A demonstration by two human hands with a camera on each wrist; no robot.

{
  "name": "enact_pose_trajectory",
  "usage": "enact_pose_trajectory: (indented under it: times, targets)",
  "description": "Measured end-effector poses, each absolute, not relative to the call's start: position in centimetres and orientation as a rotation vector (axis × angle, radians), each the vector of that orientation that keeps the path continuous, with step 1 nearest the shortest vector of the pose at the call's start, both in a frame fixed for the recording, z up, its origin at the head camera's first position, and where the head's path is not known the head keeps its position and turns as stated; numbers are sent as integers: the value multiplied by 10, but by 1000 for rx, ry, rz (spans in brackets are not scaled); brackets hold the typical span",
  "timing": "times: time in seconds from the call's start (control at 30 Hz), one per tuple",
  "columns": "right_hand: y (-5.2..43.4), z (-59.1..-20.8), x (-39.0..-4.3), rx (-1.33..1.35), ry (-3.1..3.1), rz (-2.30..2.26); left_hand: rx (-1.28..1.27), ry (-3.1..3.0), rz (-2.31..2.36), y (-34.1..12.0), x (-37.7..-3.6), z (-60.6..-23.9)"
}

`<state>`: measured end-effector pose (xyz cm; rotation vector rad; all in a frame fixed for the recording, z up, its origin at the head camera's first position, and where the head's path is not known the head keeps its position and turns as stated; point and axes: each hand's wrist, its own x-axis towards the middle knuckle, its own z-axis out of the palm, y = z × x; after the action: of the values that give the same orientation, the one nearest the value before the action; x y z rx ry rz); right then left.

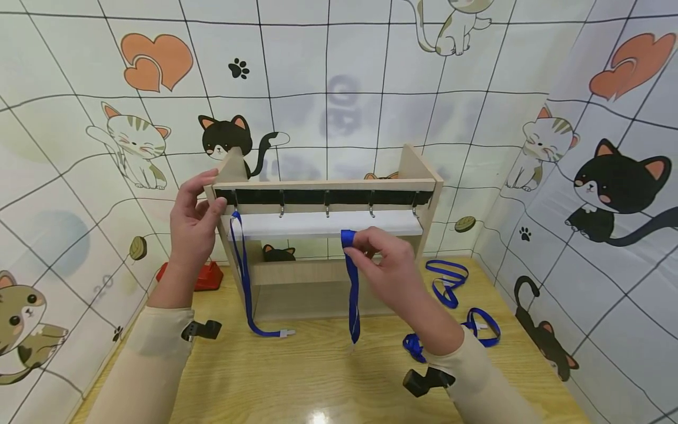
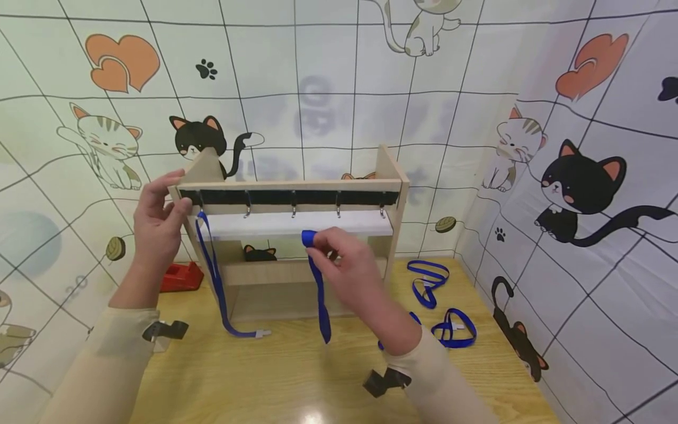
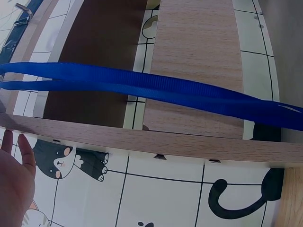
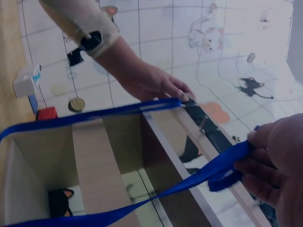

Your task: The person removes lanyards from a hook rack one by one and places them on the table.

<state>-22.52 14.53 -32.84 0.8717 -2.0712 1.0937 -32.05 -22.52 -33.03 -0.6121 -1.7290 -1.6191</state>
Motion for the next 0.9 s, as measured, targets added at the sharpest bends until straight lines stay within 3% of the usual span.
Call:
enact_pose_trajectory:
  times: [0.47, 0.9]
  targets:
    - [203, -336, -226, 772, -2187, 1030, -626, -1716, -1636, -226, -320, -332]
    - [198, -360, -224, 771, -2293, 1099, -632, -1699, -1647, -226, -320, -330]
